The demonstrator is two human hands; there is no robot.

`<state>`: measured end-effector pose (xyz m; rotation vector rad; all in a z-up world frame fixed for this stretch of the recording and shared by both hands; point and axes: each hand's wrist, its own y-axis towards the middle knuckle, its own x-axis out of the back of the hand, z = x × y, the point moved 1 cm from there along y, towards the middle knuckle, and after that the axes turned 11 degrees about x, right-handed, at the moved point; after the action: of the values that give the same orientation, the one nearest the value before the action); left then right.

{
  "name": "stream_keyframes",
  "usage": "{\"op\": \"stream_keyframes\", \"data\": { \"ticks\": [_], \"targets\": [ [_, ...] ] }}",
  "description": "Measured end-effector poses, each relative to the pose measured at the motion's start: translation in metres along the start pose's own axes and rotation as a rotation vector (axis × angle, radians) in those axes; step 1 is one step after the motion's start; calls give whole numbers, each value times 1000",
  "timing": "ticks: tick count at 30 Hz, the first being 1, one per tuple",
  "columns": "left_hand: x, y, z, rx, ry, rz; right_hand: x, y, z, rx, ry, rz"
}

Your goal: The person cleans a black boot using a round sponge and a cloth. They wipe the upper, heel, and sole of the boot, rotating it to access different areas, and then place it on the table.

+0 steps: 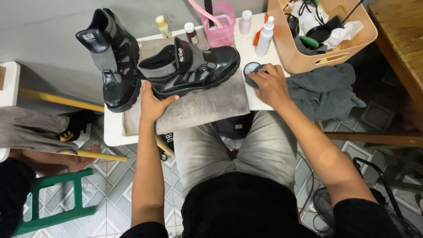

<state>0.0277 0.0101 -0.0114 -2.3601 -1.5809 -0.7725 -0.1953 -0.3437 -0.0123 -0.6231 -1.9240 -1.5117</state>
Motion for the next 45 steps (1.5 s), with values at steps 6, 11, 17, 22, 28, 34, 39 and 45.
{"op": "stream_keyframes", "data": {
  "ticks": [6, 11, 17, 22, 28, 34, 39, 45],
  "targets": [
    [-1, 2, 6, 20, -9, -8, 10, 10, 4, 16, -26, -19],
    [-1, 1, 2, 11, 11, -18, 7, 10, 3, 8, -30, -43],
    [-1, 0, -7, 9, 6, -21, 0, 3, 1, -1, -35, -85],
    [0, -2, -10, 25, 7, -32, 1, 4, 1, -18, -26, -79],
    [1, -3, -15, 2, 1, -38, 2, 6, 3, -17, -50, -80],
    [0, -3, -14, 8, 15, -32, -2, 2, 1, -8, -55, -51],
    [0, -3, -11, 9, 2, -20, 3, 6, 4, -29, -57, -48],
    [0, -4, -16, 10, 4, -28, 0, 4, 2, -37, -33, -40]
  ]
}}
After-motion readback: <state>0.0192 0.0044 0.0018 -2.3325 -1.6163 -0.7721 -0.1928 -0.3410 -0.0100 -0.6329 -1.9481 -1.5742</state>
